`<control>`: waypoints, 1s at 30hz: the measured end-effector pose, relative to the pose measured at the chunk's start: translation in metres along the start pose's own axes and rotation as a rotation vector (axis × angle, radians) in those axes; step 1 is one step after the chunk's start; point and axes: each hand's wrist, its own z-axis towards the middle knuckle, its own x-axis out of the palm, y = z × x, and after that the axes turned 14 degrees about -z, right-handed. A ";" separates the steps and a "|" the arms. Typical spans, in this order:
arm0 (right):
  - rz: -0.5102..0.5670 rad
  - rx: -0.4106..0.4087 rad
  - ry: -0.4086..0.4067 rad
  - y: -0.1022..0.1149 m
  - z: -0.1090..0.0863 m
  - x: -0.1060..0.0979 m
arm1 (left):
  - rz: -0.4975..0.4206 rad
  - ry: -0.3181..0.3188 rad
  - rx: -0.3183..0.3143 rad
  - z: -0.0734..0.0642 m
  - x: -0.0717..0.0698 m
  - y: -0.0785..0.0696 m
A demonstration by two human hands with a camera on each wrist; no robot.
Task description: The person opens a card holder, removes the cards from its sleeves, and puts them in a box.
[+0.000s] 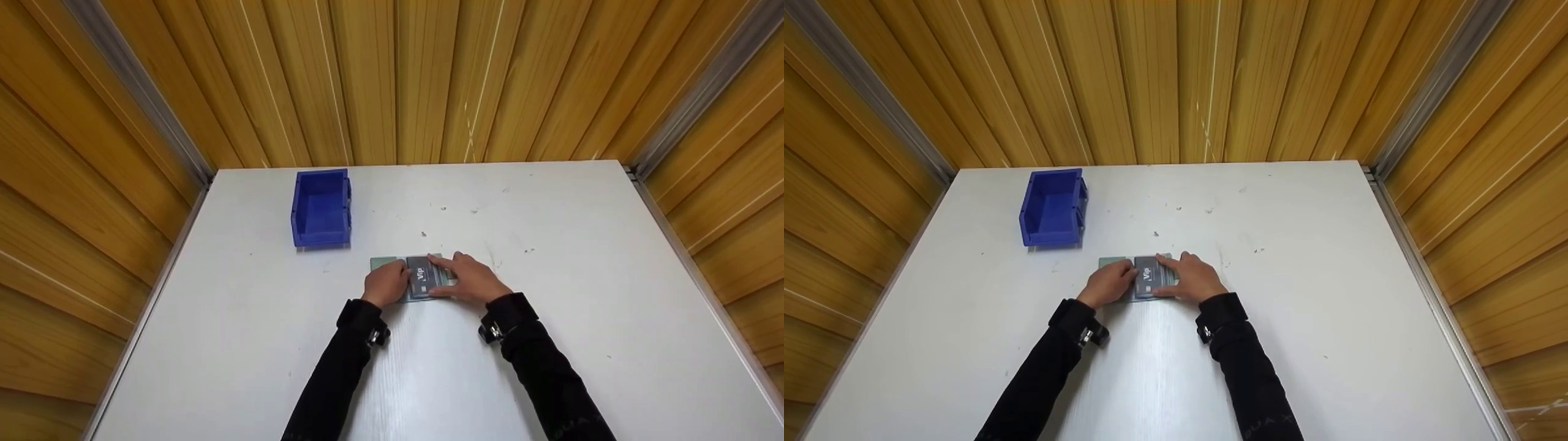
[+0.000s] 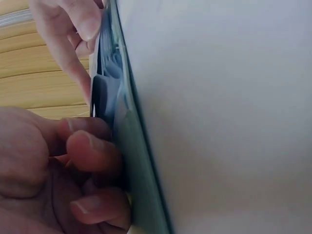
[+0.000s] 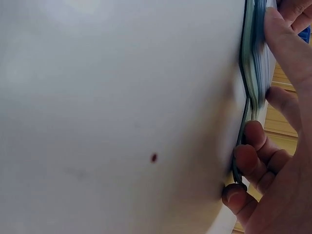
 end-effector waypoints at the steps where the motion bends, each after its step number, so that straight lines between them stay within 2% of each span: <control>1: 0.001 0.000 0.003 0.000 0.000 0.000 | -0.004 0.003 -0.001 0.000 0.000 0.001; 9: -0.009 -0.010 0.000 -0.002 0.001 0.002 | -0.054 0.012 -0.017 0.001 -0.003 0.005; 17: -0.021 -0.007 -0.010 -0.003 0.001 0.004 | -0.132 -0.007 -0.049 0.000 -0.003 0.005; 26: -0.011 0.007 0.001 0.000 0.000 0.004 | -0.178 0.039 -0.060 -0.002 -0.009 0.008; 30: -0.022 0.011 0.001 0.000 0.001 0.003 | -0.218 0.060 -0.038 -0.004 -0.016 0.012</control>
